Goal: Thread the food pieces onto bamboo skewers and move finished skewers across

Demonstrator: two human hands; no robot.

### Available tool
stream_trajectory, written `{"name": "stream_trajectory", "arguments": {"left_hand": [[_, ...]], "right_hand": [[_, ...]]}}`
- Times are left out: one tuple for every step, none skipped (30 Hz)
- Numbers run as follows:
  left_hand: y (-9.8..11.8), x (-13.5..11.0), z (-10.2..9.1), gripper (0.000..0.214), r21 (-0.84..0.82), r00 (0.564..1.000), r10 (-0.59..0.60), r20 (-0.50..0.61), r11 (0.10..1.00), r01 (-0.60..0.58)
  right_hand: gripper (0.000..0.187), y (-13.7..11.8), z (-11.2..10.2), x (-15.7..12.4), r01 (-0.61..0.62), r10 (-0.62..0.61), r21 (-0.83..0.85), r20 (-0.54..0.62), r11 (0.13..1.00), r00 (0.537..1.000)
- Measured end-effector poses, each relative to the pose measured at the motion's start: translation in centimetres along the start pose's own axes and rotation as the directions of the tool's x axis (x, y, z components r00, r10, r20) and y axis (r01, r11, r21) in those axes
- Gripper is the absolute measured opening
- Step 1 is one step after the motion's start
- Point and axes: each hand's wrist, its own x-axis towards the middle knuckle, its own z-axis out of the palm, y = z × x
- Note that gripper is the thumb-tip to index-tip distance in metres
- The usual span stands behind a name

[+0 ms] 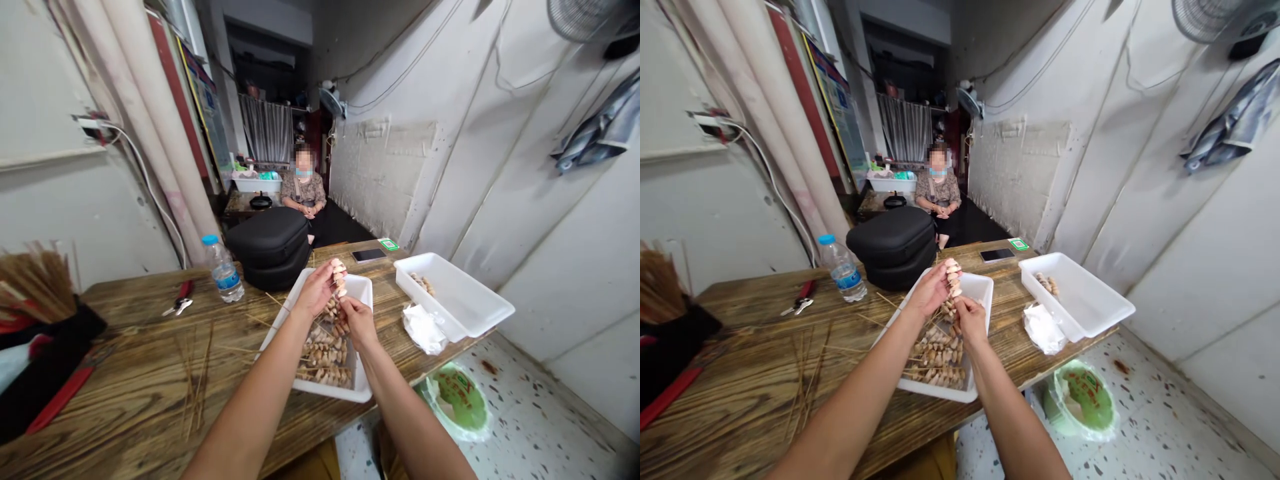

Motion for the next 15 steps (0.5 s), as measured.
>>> {"name": "stream_trajectory", "arguments": {"left_hand": [[0.0, 0.0, 0.0, 0.029, -0.002, 1.000, -0.001, 0.006, 1.000, 0.001], [0.0, 0.1, -0.1, 0.027, -0.003, 1.000, -0.005, 0.005, 1.000, 0.005], [0.0, 0.2, -0.2, 0.025, -0.005, 1.000, -0.008, -0.005, 1.000, 0.008], [0.1, 0.3, -0.3, 0.023, -0.007, 1.000, -0.012, -0.026, 1.000, 0.012], [0.1, 0.4, -0.4, 0.022, -0.010, 0.998, -0.013, -0.057, 1.000, 0.012], [0.1, 0.5, -0.6, 0.021, -0.014, 0.996, -0.009, -0.093, 1.000, 0.007], [0.1, 0.7, -0.8, 0.020, -0.020, 0.992, 0.001, -0.129, 1.000, -0.004], [0.1, 0.8, -1.0, 0.018, -0.027, 0.987, 0.015, -0.162, 0.999, -0.020], [0.2, 0.9, -1.2, 0.016, -0.033, 0.981, 0.031, -0.191, 0.999, -0.038], [0.2, 1.0, -1.4, 0.014, -0.038, 0.976, 0.047, -0.212, 0.998, -0.056], [0.2, 1.1, -1.5, 0.012, -0.044, 0.973, 0.063, -0.224, 0.996, -0.075], [0.2, 1.2, -1.7, 0.011, -0.051, 0.971, 0.076, -0.228, 0.995, -0.090], [0.1, 1.2, -1.8, 0.010, -0.060, 0.971, 0.085, -0.225, 0.993, -0.101], [0.1, 1.2, -1.8, 0.010, -0.069, 0.972, 0.091, -0.219, 0.992, -0.109], [0.0, 1.2, -1.8, 0.010, -0.076, 0.972, 0.094, -0.217, 0.991, -0.113]], "right_hand": [[0.029, 0.0, 0.0, 0.0, -0.003, 0.003, 0.017, 0.005, 1.000, 1.000], [0.029, 0.0, 0.1, 0.0, -0.010, 0.009, 0.041, 0.015, 0.999, 1.000], [0.030, -0.1, 0.2, 0.0, -0.021, 0.019, 0.068, 0.028, 0.997, 0.999], [0.032, -0.1, 0.2, -0.1, -0.035, 0.031, 0.095, 0.042, 0.995, 0.999], [0.034, -0.1, 0.3, -0.2, -0.052, 0.045, 0.114, 0.058, 0.992, 0.997], [0.036, -0.1, 0.3, -0.3, -0.071, 0.062, 0.119, 0.078, 0.990, 0.995], [0.037, -0.1, 0.3, -0.4, -0.093, 0.082, 0.110, 0.097, 0.990, 0.992], [0.037, 0.0, 0.3, -0.4, -0.112, 0.101, 0.088, 0.116, 0.990, 0.988], [0.035, 0.0, 0.3, -0.5, -0.128, 0.119, 0.060, 0.130, 0.990, 0.984], [0.032, 0.1, 0.3, -0.5, -0.140, 0.134, 0.033, 0.137, 0.990, 0.981], [0.029, 0.2, 0.3, -0.5, -0.150, 0.146, 0.013, 0.138, 0.989, 0.980], [0.026, 0.4, 0.3, -0.5, -0.152, 0.150, 0.004, 0.131, 0.988, 0.980], [0.024, 0.5, 0.3, -0.4, -0.145, 0.143, 0.006, 0.115, 0.989, 0.983], [0.022, 0.5, 0.3, -0.4, -0.132, 0.130, 0.013, 0.094, 0.991, 0.987], [0.021, 0.6, 0.2, -0.3, -0.116, 0.114, 0.021, 0.072, 0.993, 0.991]]}}
